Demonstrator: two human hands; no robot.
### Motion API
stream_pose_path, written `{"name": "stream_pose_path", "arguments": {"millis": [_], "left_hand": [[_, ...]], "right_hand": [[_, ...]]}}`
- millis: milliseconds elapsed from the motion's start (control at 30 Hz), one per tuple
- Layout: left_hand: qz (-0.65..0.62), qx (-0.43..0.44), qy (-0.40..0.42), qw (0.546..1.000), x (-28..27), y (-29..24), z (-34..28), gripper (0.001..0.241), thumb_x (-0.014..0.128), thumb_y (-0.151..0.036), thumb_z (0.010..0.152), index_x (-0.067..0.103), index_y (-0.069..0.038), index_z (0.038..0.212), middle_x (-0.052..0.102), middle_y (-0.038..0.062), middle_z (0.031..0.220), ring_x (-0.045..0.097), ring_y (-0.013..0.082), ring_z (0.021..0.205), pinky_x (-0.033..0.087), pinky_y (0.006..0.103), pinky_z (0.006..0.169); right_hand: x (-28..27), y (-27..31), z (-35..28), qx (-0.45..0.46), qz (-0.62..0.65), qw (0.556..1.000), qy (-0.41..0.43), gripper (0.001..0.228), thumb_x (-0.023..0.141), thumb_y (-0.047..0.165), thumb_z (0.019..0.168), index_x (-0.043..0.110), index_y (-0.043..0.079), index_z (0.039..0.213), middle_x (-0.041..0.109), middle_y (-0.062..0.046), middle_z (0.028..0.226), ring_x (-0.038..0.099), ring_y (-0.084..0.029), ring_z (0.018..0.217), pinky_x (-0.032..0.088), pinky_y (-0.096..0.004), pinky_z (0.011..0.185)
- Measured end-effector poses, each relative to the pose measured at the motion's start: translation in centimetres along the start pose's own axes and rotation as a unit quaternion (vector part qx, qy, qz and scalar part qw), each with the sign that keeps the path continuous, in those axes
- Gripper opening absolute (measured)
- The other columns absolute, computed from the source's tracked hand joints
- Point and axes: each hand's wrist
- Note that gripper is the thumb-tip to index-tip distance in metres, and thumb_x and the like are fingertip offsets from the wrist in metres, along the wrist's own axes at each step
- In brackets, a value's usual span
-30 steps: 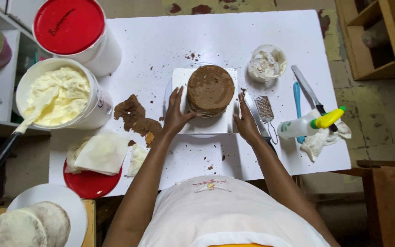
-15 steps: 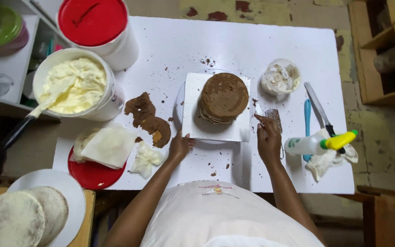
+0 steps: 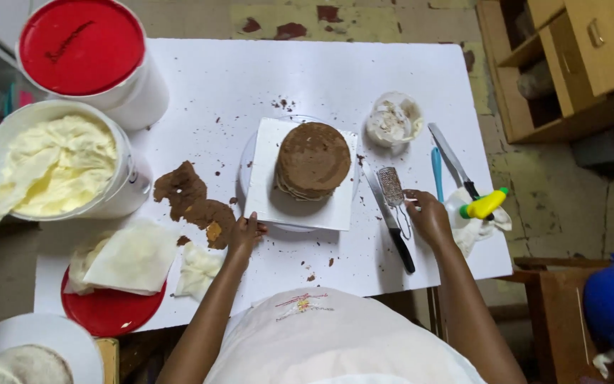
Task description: Applying and smoothing white frosting onto a small chocolate cake using a spatula and a knife at a decorating station.
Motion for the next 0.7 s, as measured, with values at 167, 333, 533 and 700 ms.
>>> {"name": "stream_pose_path", "arguments": {"millis": [167, 333, 533, 700], "left_hand": [[-0.067, -0.065, 0.080, 0.992, 3.1, -1.1, -3.0, 0.054, 0.051, -0.043, 0.108, 0.046, 0.002, 0.137, 0.068, 0.024, 0.120, 0.068, 0.0300, 0.110, 0.053, 0.0411, 0.100], [-0.103, -0.096, 0.110, 0.984, 6.6, -1.2, -5.1, 0.051, 0.055, -0.039, 0.106, 0.047, 0.002, 0.137, 0.066, 0.025, 0.126, 0.067, 0.0339, 0.116, 0.052, 0.0412, 0.102], [-0.128, -0.113, 0.080, 0.982, 9.7, 0.7, -4.3, 0.058, 0.060, -0.036, 0.105, 0.043, 0.004, 0.144, 0.066, 0.026, 0.125, 0.069, 0.0343, 0.112, 0.053, 0.0418, 0.102], [-0.185, -0.103, 0.068, 0.975, 12.0, 1.9, -4.5, 0.065, 0.067, -0.031, 0.101, 0.038, 0.006, 0.147, 0.063, 0.026, 0.129, 0.068, 0.0359, 0.116, 0.052, 0.0446, 0.103]], "right_hand": [[-3.6, -5.3, -3.0, 0.223, -0.021, 0.940, 0.257, 0.032, 0.065, 0.015, 0.094, 0.075, -0.003, 0.119, 0.076, -0.026, 0.103, 0.075, -0.038, 0.095, 0.059, -0.049, 0.081], [-2.7, -24.3, 2.7, 0.287, -0.274, 0.914, 0.083, 0.032, 0.066, 0.026, 0.091, 0.081, 0.020, 0.119, 0.081, -0.019, 0.107, 0.076, -0.042, 0.104, 0.057, -0.060, 0.082], [-4.5, -20.9, 6.5, 0.083, -0.170, 0.981, -0.034, 0.051, 0.058, 0.021, 0.101, 0.054, 0.009, 0.150, 0.056, -0.018, 0.145, 0.051, -0.044, 0.134, 0.050, -0.063, 0.103], [-4.8, -19.0, 10.9, 0.032, -0.291, 0.954, 0.069, 0.068, 0.055, 0.007, 0.100, 0.033, 0.011, 0.164, 0.060, -0.027, 0.130, 0.064, -0.046, 0.120, 0.056, -0.053, 0.102]]}}
Point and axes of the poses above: each hand's wrist, its own z-axis towards the middle knuckle, its own x-axis out of the palm, y = z × x
